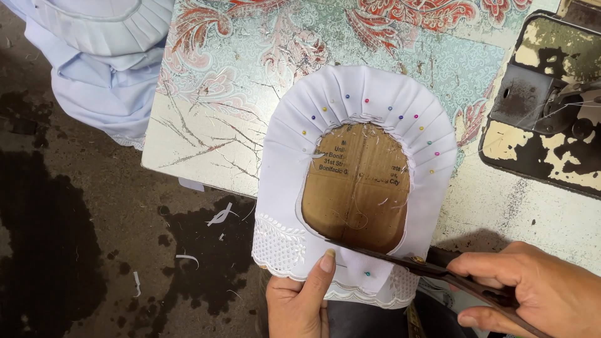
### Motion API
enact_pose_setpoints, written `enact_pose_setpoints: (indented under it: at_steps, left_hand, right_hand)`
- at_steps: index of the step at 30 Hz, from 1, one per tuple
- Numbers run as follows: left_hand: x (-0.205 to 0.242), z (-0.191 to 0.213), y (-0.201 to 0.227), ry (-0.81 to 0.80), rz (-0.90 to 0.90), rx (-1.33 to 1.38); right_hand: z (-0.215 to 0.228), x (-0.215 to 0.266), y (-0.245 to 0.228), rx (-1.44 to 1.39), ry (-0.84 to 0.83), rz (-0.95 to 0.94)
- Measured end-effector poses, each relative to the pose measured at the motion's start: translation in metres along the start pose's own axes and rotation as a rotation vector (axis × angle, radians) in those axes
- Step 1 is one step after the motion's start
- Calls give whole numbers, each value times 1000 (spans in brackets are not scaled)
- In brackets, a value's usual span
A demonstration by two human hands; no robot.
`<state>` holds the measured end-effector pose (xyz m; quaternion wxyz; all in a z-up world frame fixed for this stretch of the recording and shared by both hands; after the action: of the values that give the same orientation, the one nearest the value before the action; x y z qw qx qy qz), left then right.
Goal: The person uses scissors to trim the excess fabric and lace from a white collar pinned to a cardboard template. They then use a needle and thread to hand-sew the lace trim onto the collar edge.
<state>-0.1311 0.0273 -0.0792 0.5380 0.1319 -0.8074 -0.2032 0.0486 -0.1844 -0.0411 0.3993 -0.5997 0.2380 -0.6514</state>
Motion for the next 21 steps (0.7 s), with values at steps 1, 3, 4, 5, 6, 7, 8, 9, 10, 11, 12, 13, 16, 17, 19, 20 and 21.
enact_pose_setpoints:
  at_steps: [1, 3, 4, 5, 6, 7, 8, 9, 10, 11, 12, 13, 16, 17, 19, 20, 21]
  left_hand:
    - [-1, 1, 0, -5, -5, 0]
    - [0, -1, 1, -6, 3, 24]
    - [0, -3, 1, -7, 12, 49]
    - [-1, -1, 0, -8, 11, 49]
    - [-2, 0, -1, -22, -1, 36]
    - [-3, 2, -1, -36, -13, 23]
    - [-2, 0, 0, -36, -14, 23]
    - [-1, -1, 2, -22, 1, 19]
    - [0, -2, 3, -7, 16, 15]
    - [-1, 2, 0, -10, 16, 13]
    - [-2, 4, -2, -51, 1, -4]
    - [-4, 5, -4, -94, -13, -21]
    - [-4, 9, -8, -116, -38, -21]
    - [-4, 7, -6, -117, -38, -22]
    - [-2, 4, -3, -93, 7, 4]
    - [-2, 3, -2, -94, 5, 3]
    - [-1, 2, 0, -98, 7, 9]
  right_hand:
    - [-3, 2, 8, 16, 6, -56]
    - [-6, 3, 15, 16, 26, -78]
    - [-8, 4, 19, 17, 45, -101]
    - [-9, 5, 20, 17, 46, -100]
    - [-10, 5, 20, 26, 54, -85]
    - [-11, 5, 21, 34, 61, -70]
    - [-11, 6, 21, 34, 61, -69]
    - [-12, 6, 24, 18, 34, -119]
    - [-13, 6, 27, 2, 7, -170]
    - [-14, 4, 21, 1, 10, -170]
    - [-15, 2, 18, -15, -10, -230]
    - [-17, 1, 15, -31, -29, -292]
    - [-21, 0, 8, -71, -33, -273]
    - [-24, 0, 12, -73, -32, -272]
    - [-29, 1, 17, -32, -5, -232]
    - [-32, 1, 19, -31, -3, -231]
    - [-35, 2, 22, -48, -21, -278]
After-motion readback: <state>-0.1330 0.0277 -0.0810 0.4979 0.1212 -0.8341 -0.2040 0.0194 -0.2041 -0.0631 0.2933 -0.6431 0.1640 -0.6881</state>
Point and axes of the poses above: each hand's wrist, its own x-axis away from the middle knuckle, its own z-axis out of the back of the hand, y = z × x, the point moved 4 cm from there along -x, towards the middle knuckle, and after that the axes turned 11 degrees about -y, right-handed, at the moved point
